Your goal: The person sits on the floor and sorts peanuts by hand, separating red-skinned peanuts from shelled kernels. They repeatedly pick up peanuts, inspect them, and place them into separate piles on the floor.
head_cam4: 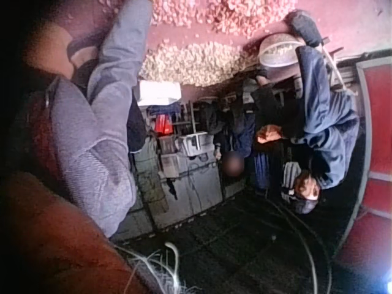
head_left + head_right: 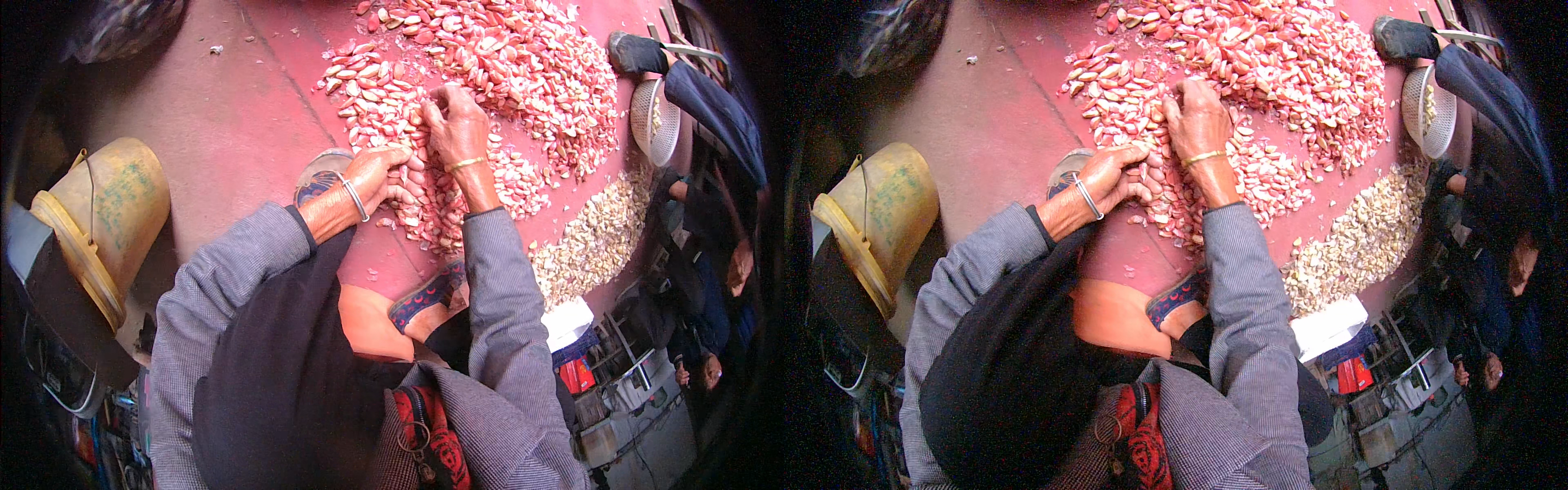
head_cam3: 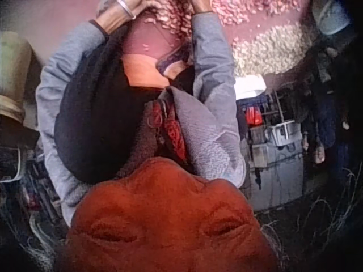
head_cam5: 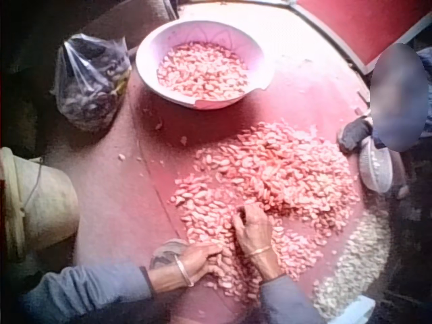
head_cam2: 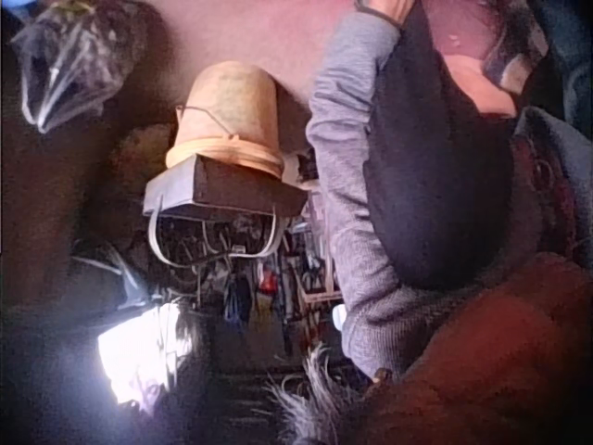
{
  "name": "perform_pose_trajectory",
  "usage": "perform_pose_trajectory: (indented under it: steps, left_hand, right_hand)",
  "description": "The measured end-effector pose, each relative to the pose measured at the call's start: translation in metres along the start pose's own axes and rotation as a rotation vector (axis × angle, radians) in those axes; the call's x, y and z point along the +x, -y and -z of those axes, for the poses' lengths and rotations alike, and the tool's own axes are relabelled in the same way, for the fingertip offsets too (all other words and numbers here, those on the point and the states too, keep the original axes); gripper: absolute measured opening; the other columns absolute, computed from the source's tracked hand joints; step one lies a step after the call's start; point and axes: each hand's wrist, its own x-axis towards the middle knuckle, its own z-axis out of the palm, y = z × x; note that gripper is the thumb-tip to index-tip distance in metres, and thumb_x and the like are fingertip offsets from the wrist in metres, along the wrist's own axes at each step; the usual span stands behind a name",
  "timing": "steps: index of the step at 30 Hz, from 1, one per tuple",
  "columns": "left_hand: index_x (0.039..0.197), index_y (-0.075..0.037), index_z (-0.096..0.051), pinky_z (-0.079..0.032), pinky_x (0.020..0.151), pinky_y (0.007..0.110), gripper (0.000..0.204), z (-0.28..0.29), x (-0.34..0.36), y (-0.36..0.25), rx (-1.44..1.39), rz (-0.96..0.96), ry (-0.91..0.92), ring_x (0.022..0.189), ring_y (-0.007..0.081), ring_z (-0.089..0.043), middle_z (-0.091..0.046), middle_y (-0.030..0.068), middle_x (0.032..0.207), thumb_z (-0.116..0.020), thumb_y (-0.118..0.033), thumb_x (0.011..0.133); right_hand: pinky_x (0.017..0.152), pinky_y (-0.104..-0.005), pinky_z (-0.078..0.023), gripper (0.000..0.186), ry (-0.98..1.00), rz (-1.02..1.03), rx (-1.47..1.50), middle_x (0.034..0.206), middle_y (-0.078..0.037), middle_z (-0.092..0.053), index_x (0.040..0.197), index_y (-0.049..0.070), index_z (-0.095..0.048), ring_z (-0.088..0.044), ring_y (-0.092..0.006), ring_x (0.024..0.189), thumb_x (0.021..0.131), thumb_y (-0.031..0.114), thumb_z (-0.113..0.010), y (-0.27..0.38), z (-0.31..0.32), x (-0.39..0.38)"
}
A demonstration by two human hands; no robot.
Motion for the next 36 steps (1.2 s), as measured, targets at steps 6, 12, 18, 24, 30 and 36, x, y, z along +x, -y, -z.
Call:
perform_pose_trajectory:
  steps: [6,12,18,24,30,36]
  left_hand:
    - [0.106,0.004,-0.06,-0.061,0.064,0.033,0.033,0.002,-0.003,0.001,-0.008,-0.015,0.005,0.076,0.0235,-0.07,-0.066,0.0144,0.09,-0.044,-0.026,0.107]
    - [0.107,0.004,-0.06,-0.06,0.063,0.032,0.034,0.001,-0.007,-0.001,-0.013,-0.03,0.011,0.077,0.0237,-0.07,-0.066,0.0152,0.091,-0.045,-0.026,0.107]
    - [0.11,0.004,-0.059,-0.06,0.067,0.034,0.032,0.002,-0.007,-0.006,-0.087,-0.054,-0.026,0.081,0.0276,-0.07,-0.067,0.017,0.095,-0.045,-0.024,0.106]
    - [0.113,0.003,-0.059,-0.059,0.071,0.036,0.032,0.001,-0.005,-0.005,-0.165,-0.1,-0.033,0.085,0.0297,-0.07,-0.067,0.019,0.1,-0.046,-0.025,0.106]
    - [0.113,0.004,-0.06,-0.059,0.072,0.035,0.032,0.001,-0.008,-0.005,-0.067,-0.07,-0.06,0.088,0.029,-0.07,-0.067,0.0199,0.102,-0.046,-0.025,0.106]
    - [0.112,0.004,-0.06,-0.06,0.069,0.035,0.031,0.002,-0.007,-0.004,-0.033,-0.07,-0.016,0.086,0.0269,-0.07,-0.068,0.0189,0.099,-0.046,-0.023,0.106]
  right_hand:
    - [0.077,-0.0432,-0.054,0.021,0.002,-0.005,-0.037,0.094,-0.014,-0.07,0.097,0.004,-0.069,-0.069,-0.0325,0.083,0.088,0.023,-0.072,0.007,-0.012,0.011]
    - [0.075,-0.0415,-0.054,0.019,-0.02,-0.046,-0.002,0.088,-0.014,-0.068,0.096,0.002,-0.069,-0.068,-0.0301,0.08,0.087,0.019,-0.071,0.006,-0.017,0.013]
    - [0.065,-0.0318,-0.053,0.015,-0.044,-0.12,0.269,0.08,-0.01,-0.069,0.09,0.001,-0.068,-0.066,-0.0172,0.07,0.086,0.015,-0.07,0.013,0.001,0.001]
    - [0.066,-0.0285,-0.051,0.023,0.375,-0.107,0.567,0.081,-0.005,-0.067,0.1,0.003,-0.071,-0.061,-0.0117,0.072,0.088,0.022,-0.076,0.024,0.044,-0.049]
    - [0.071,-0.0418,-0.053,0.018,0.084,-0.099,0.084,0.086,-0.016,-0.072,0.095,0.004,-0.071,-0.07,-0.0286,0.077,0.092,0.021,-0.068,-0.003,0.021,-0.012]
    - [0.074,-0.0494,-0.054,0.028,0.169,-0.193,-0.243,0.086,-0.017,-0.073,0.088,0.007,-0.071,-0.07,-0.0387,0.081,0.085,0.035,-0.071,-0.004,0.003,0.006]
